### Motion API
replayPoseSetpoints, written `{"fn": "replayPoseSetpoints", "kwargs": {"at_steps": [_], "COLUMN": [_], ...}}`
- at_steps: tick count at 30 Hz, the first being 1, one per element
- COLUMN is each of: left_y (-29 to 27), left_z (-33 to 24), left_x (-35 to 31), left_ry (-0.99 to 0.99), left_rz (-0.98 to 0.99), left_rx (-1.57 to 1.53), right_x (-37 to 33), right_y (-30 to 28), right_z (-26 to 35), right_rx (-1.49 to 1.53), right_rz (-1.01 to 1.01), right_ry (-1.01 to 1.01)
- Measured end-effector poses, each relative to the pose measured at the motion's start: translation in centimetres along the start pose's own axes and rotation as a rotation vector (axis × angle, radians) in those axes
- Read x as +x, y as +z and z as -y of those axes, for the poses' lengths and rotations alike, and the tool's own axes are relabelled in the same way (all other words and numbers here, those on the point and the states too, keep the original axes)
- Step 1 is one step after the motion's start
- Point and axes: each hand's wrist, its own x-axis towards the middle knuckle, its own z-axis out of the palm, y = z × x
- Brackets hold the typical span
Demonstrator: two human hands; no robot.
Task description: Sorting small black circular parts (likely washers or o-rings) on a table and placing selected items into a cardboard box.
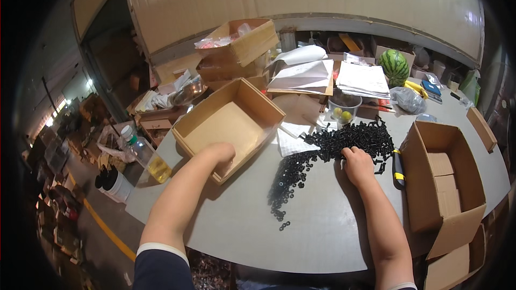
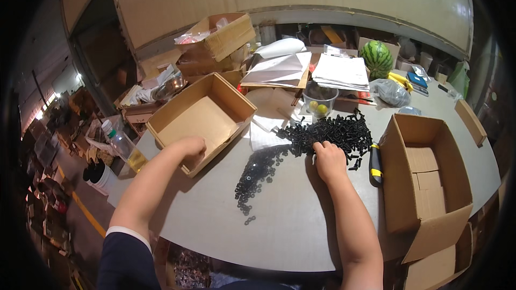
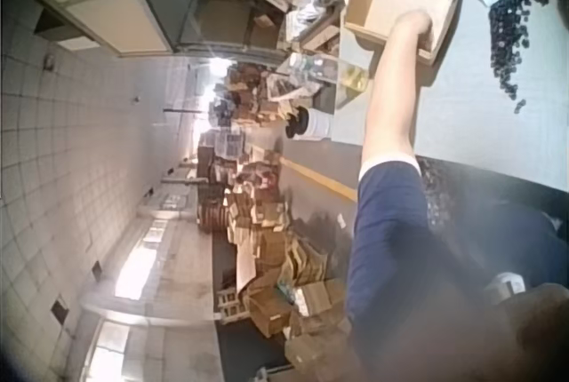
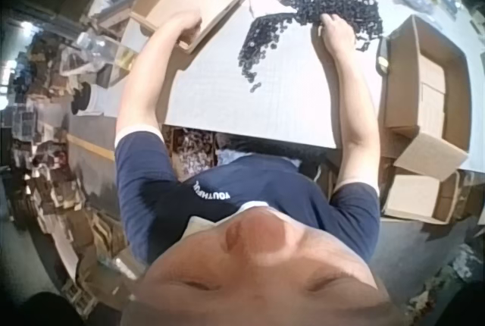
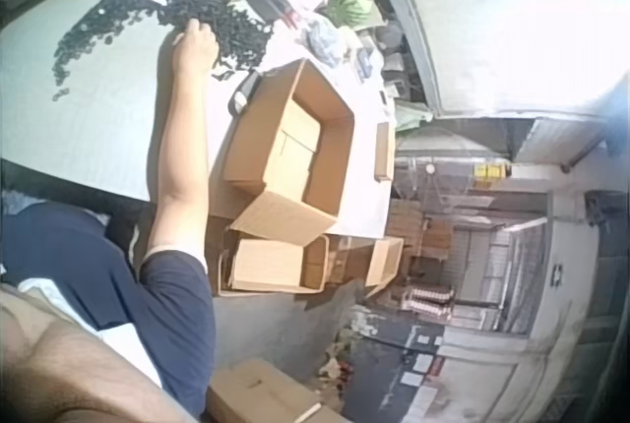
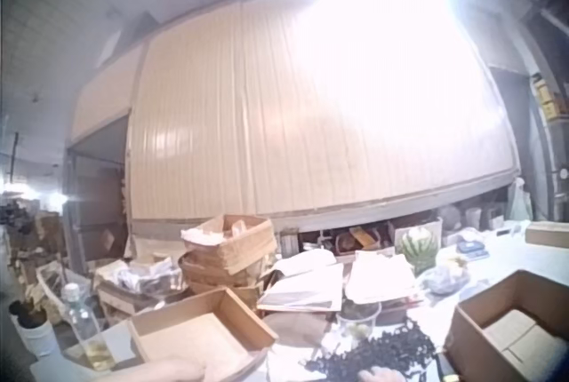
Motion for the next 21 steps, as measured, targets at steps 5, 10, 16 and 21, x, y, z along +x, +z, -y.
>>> {"fn": "replayPoseSetpoints", "kwargs": {"at_steps": [5, 10, 16, 21], "left_y": [-2.1, -3.7, -1.7, 1.4], "left_z": [0.5, -4.2, -9.7, -12.7], "left_x": [-1.5, -2.8, -3.3, -3.1], "left_ry": [-0.065, 0.191, 0.213, 0.19], "left_rz": [-0.307, -0.499, -0.614, -0.64], "left_rx": [-0.948, -1.232, -1.665, -1.81], "right_x": [0.1, 0.1, 0.8, 0.8], "right_y": [0.2, 0.3, -2.4, -2.9], "right_z": [0.4, -0.1, 0.7, 0.1], "right_rx": [-0.011, -0.02, 0.14, 0.238], "right_rz": [-0.081, -0.072, 0.166, 0.209], "right_ry": [-0.063, -0.055, 0.112, 0.184]}}
